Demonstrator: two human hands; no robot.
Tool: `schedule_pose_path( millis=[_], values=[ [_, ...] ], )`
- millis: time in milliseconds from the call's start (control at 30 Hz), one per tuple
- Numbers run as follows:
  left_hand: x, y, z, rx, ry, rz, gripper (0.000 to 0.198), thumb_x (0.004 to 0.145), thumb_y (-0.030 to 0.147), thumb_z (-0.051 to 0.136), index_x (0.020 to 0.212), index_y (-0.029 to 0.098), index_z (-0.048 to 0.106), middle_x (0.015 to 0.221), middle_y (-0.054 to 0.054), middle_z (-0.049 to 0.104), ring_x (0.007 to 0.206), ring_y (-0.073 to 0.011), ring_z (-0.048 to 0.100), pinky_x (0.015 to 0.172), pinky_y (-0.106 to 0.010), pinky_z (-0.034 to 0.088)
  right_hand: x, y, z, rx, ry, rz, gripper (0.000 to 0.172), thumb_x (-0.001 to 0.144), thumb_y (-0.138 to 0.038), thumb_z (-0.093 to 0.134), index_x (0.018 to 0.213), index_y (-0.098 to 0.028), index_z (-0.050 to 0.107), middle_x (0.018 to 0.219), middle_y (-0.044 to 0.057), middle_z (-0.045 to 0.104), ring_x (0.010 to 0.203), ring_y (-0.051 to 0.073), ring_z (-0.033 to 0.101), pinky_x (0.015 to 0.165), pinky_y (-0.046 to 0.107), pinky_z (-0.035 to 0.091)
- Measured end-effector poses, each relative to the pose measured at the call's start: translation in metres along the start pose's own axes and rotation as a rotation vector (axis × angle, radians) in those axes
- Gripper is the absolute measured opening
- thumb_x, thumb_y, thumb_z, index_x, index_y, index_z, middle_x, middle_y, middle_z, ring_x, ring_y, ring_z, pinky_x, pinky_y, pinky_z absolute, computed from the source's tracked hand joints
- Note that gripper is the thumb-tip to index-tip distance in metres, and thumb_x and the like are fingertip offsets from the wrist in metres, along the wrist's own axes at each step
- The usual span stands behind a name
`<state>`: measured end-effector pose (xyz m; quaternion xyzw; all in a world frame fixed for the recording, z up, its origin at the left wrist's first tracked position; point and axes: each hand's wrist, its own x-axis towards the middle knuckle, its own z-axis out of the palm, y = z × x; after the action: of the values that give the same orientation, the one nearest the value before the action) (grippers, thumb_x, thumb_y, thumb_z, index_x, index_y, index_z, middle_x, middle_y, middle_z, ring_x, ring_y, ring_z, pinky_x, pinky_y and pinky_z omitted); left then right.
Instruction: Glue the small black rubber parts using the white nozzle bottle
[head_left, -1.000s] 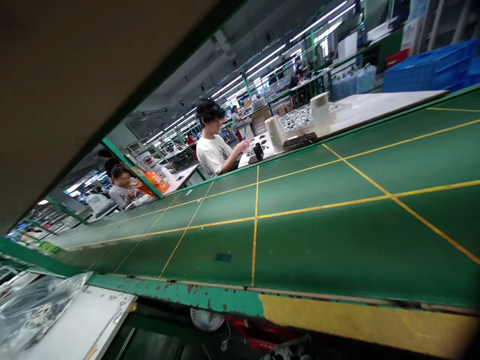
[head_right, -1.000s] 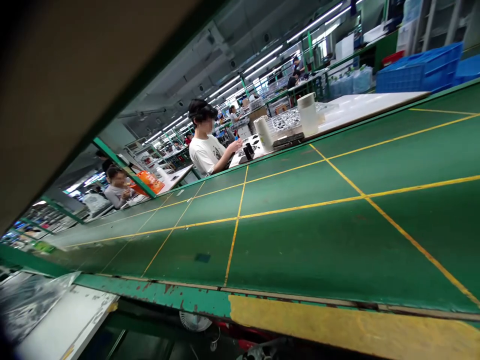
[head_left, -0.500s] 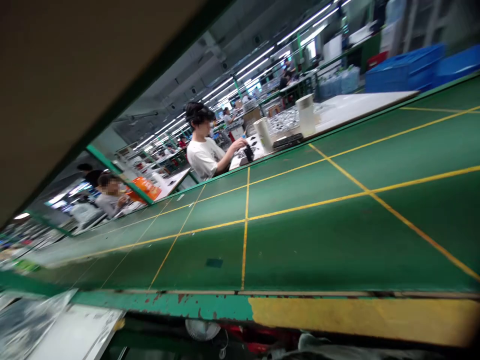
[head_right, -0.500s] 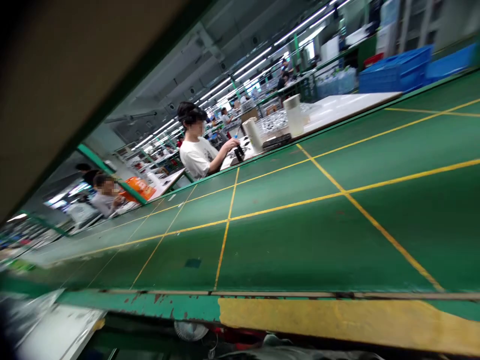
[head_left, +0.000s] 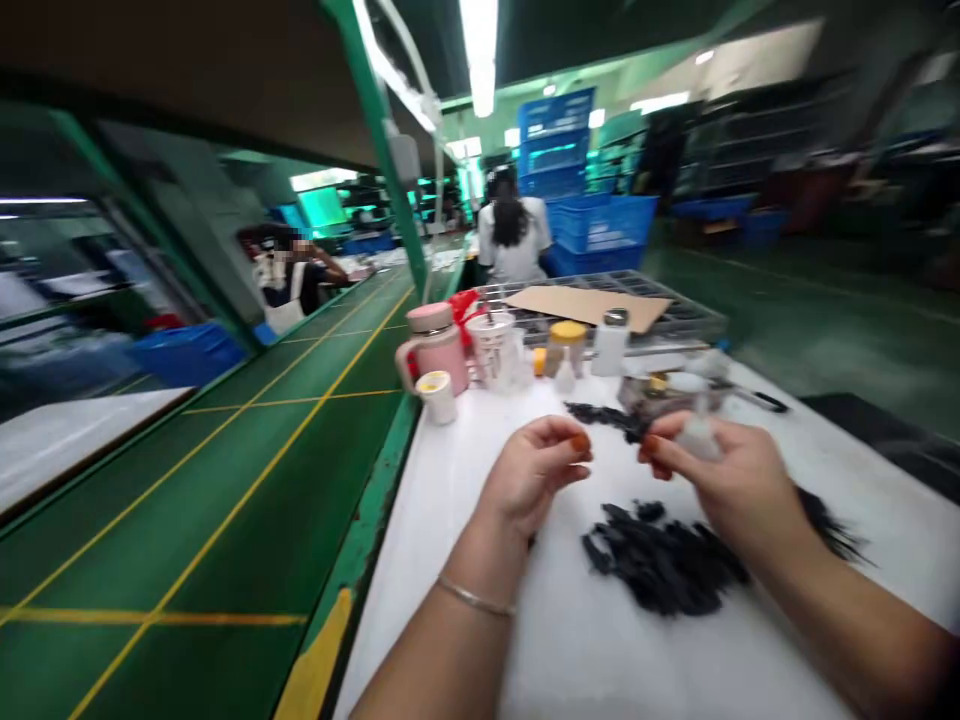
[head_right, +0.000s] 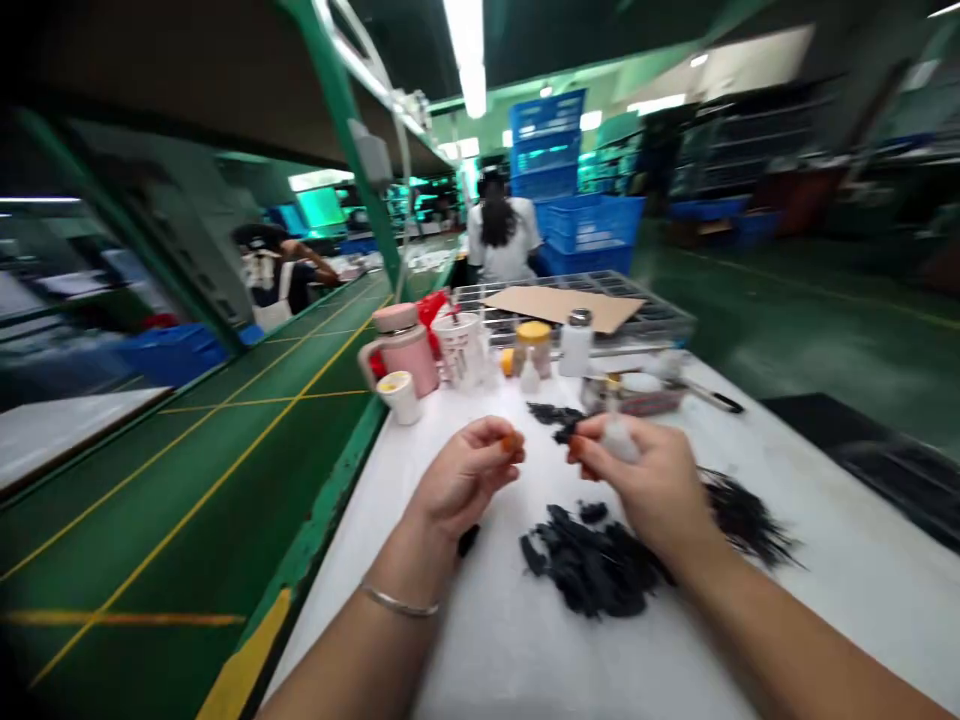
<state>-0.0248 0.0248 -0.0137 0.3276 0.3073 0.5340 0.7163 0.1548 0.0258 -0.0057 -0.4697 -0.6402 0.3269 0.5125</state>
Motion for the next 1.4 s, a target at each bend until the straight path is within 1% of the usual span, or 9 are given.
schedule_pose_path(
  millis=[67,133,300,500,700,867,1033,1200,1400],
  values=[
    [-0.003,0.003,-0.003,-0.053,-0.071,-0.047,0.026,0.06,0.018,0.084,0.074,0.014,0.062,0.074,0.0,0.063,0.065,-0.007,0.059,0.054,-0.014,0.044,-0.005,-0.01,-0.013,0.048,-0.014,0.023,0.028,0.074,-0.042,0.073,0.077,-0.015,0.066,0.061,0.002,0.064,0.052,0.014,0.058,0.049,0.025,0.048],
    [-0.007,0.005,-0.003,-0.098,-0.106,-0.064,0.024,0.063,0.015,0.082,0.076,0.014,0.061,0.074,0.0,0.063,0.064,-0.0059,0.058,0.053,-0.011,0.044,-0.006,-0.024,-0.014,0.045,-0.061,-0.002,0.021,0.076,-0.036,0.071,0.076,-0.016,0.066,0.061,0.002,0.064,0.052,0.013,0.058,0.049,0.024,0.047],
    [-0.01,0.003,-0.003,-0.12,-0.097,-0.047,0.026,0.063,0.013,0.082,0.075,0.015,0.06,0.074,-0.001,0.062,0.063,-0.0058,0.057,0.052,-0.009,0.046,-0.002,-0.048,-0.01,-0.009,-0.213,-0.088,0.014,0.08,-0.026,0.064,0.07,-0.016,0.066,0.06,0.001,0.064,0.052,0.012,0.057,0.048,0.022,0.043],
    [-0.007,0.002,-0.006,-0.098,-0.106,-0.045,0.025,0.063,0.018,0.083,0.072,0.015,0.06,0.071,0.002,0.058,0.063,-0.0061,0.056,0.053,-0.013,0.05,0.0,-0.031,-0.008,-0.016,-0.279,-0.107,0.012,0.08,-0.022,0.06,0.071,-0.016,0.066,0.06,0.0,0.064,0.053,0.011,0.056,0.049,0.022,0.041],
    [-0.008,-0.003,-0.004,-0.022,-0.076,-0.035,0.019,0.067,0.021,0.081,0.074,0.017,0.064,0.1,-0.001,0.063,0.083,-0.0131,0.061,0.063,-0.023,0.056,-0.006,-0.018,-0.009,0.106,-0.264,-0.034,0.01,0.079,-0.023,0.062,0.073,-0.016,0.066,0.062,-0.001,0.064,0.053,0.011,0.055,0.048,0.021,0.04],
    [-0.01,-0.004,0.0,-0.004,-0.105,-0.041,0.016,0.068,0.021,0.08,0.07,0.017,0.064,0.103,-0.002,0.064,0.093,-0.017,0.062,0.064,-0.024,0.055,-0.006,-0.02,-0.011,0.199,-0.233,0.027,0.006,0.077,-0.02,0.064,0.072,-0.016,0.064,0.062,-0.001,0.063,0.053,0.01,0.053,0.048,0.02,0.04],
    [-0.01,-0.005,0.007,0.128,-0.093,-0.015,0.014,0.07,0.022,0.078,0.074,0.015,0.066,0.092,-0.005,0.067,0.085,-0.0161,0.063,0.064,-0.023,0.054,-0.003,-0.019,-0.009,0.368,-0.197,0.097,0.016,0.072,-0.028,0.073,0.072,-0.015,0.065,0.061,-0.001,0.062,0.052,0.01,0.054,0.049,0.02,0.043],
    [-0.011,-0.01,0.015,0.228,-0.037,0.059,0.012,0.075,0.021,0.074,0.077,0.014,0.065,0.074,-0.003,0.067,0.066,-0.0086,0.061,0.058,-0.016,0.05,-0.002,-0.014,-0.004,0.438,-0.169,0.186,0.021,0.069,-0.031,0.077,0.073,-0.014,0.065,0.058,-0.001,0.062,0.05,0.009,0.053,0.049,0.02,0.044],
    [-0.011,-0.012,0.017,0.292,0.06,0.085,0.025,0.071,0.02,0.077,0.096,0.018,0.072,0.078,-0.004,0.073,0.067,-0.0092,0.064,0.058,-0.015,0.05,-0.004,-0.009,0.001,0.401,-0.136,0.182,0.022,0.07,-0.032,0.078,0.075,-0.013,0.068,0.057,-0.002,0.06,0.051,0.008,0.052,0.049,0.019,0.043]
  ],
)
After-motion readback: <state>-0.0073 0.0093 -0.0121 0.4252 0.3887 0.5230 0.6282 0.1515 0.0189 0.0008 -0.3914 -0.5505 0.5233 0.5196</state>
